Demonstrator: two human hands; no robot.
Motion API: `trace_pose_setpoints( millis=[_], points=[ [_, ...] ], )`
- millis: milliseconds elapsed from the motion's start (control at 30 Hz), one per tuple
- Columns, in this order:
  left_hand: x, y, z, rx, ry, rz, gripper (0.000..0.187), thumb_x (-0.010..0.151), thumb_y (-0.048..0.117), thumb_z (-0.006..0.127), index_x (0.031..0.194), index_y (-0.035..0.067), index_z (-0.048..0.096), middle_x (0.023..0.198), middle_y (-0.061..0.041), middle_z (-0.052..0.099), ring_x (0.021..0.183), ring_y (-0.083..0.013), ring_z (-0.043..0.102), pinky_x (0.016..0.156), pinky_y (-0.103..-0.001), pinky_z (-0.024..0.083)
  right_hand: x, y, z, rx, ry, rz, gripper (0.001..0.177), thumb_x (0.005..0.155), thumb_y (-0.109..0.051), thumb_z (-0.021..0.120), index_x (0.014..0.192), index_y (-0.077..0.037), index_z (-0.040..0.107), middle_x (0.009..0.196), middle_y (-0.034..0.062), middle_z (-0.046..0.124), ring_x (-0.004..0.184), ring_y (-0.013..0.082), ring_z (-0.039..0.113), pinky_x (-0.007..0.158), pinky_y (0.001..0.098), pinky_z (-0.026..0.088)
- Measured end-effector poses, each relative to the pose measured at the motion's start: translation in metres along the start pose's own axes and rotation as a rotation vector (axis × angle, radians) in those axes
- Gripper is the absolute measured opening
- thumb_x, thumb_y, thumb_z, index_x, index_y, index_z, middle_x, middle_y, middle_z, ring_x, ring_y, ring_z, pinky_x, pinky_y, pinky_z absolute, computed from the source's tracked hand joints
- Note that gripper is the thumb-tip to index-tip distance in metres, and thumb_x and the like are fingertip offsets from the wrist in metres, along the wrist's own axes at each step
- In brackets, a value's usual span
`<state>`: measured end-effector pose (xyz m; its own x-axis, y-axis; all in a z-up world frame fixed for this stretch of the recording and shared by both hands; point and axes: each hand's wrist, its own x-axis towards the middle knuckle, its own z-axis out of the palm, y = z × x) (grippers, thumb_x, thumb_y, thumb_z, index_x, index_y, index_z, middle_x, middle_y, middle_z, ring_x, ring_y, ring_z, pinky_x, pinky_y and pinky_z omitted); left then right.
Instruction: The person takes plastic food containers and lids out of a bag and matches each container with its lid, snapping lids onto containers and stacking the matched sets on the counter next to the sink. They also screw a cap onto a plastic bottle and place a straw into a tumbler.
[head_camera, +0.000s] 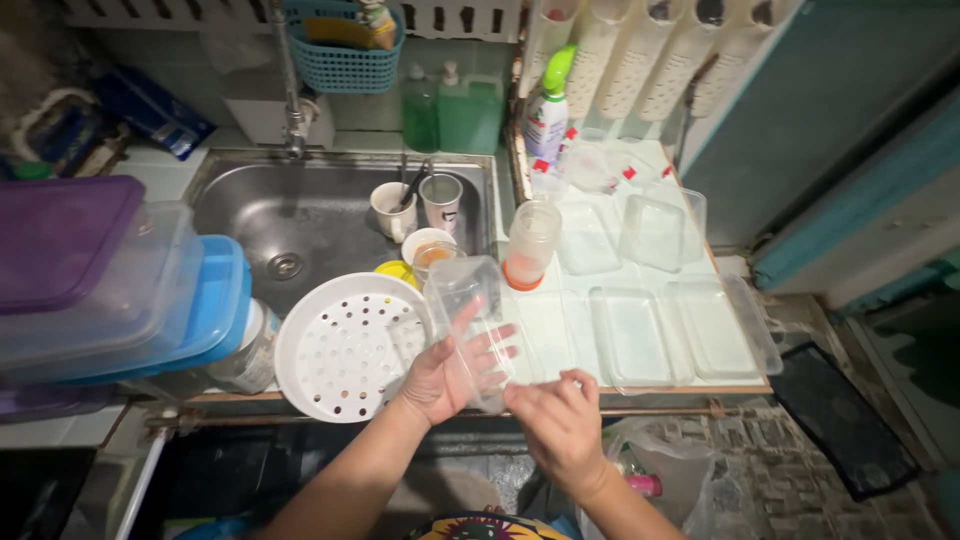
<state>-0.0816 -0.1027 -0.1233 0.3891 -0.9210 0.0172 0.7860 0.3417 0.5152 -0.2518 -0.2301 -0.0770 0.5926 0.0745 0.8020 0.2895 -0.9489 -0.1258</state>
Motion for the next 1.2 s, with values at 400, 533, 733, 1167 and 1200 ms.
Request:
trace_pose_setpoints(
  millis=[400,533,733,1167,1200],
  points=[
    [-0.018,0.061,0.007,0.03,-0.339,0.076,0.124,0.065,0.067,0.084,0.167,0.03,0.024,0.147,-0.018,0.047,0.131,-0.0364,0.052,0.118,-0.057,0.038,-0.08,0.065,0.011,-0.432,-0.535,0.233,0.059,0.065,-0.01,0.073,0.123,-0.018,0.063,0.125,0.0041,0.066,0.115,0.0225,0.06,0.1,0.0615,0.036],
    [-0.018,0.066,0.014,0.008,-0.269,0.052,0.12,0.067,0.064,0.081,0.166,0.026,0.024,0.148,-0.019,0.045,0.129,-0.0355,0.053,0.114,-0.057,0.04,-0.091,0.061,0.011,-0.378,-0.397,0.203,0.038,0.074,-0.009,0.072,0.111,-0.013,0.066,0.115,0.0005,0.071,0.104,0.0194,0.064,0.099,0.0573,0.038],
    [-0.013,0.076,0.032,0.677,-0.001,0.239,0.122,0.057,0.037,0.077,0.164,0.018,0.021,0.16,-0.016,0.032,0.128,-0.0331,0.053,0.106,-0.05,0.044,-0.066,0.059,-0.03,0.07,0.348,0.793,0.014,0.097,0.002,0.068,0.105,-0.007,0.061,0.1,0.0098,0.07,0.089,0.021,0.069,0.081,0.0372,0.056],
    [-0.028,-0.028,0.067,2.117,0.383,-0.443,0.092,0.08,0.048,0.073,0.156,0.012,0.036,0.147,-0.026,0.037,0.126,-0.045,0.044,0.105,-0.059,0.036,-0.247,0.018,-0.004,0.921,0.583,1.703,0.011,0.087,0.001,0.064,0.087,-0.007,0.056,0.084,0.021,0.071,0.069,0.0321,0.07,0.053,0.0432,0.057],
    [-0.028,-0.029,0.064,2.1,0.384,-0.225,0.092,0.079,0.049,0.074,0.155,0.012,0.038,0.148,-0.027,0.037,0.123,-0.0463,0.044,0.103,-0.059,0.035,-0.252,0.014,0.0,0.971,0.656,1.638,0.011,0.084,0.0,0.062,0.087,-0.009,0.056,0.084,0.0198,0.072,0.068,0.0322,0.072,0.051,0.0441,0.058]
  ],
)
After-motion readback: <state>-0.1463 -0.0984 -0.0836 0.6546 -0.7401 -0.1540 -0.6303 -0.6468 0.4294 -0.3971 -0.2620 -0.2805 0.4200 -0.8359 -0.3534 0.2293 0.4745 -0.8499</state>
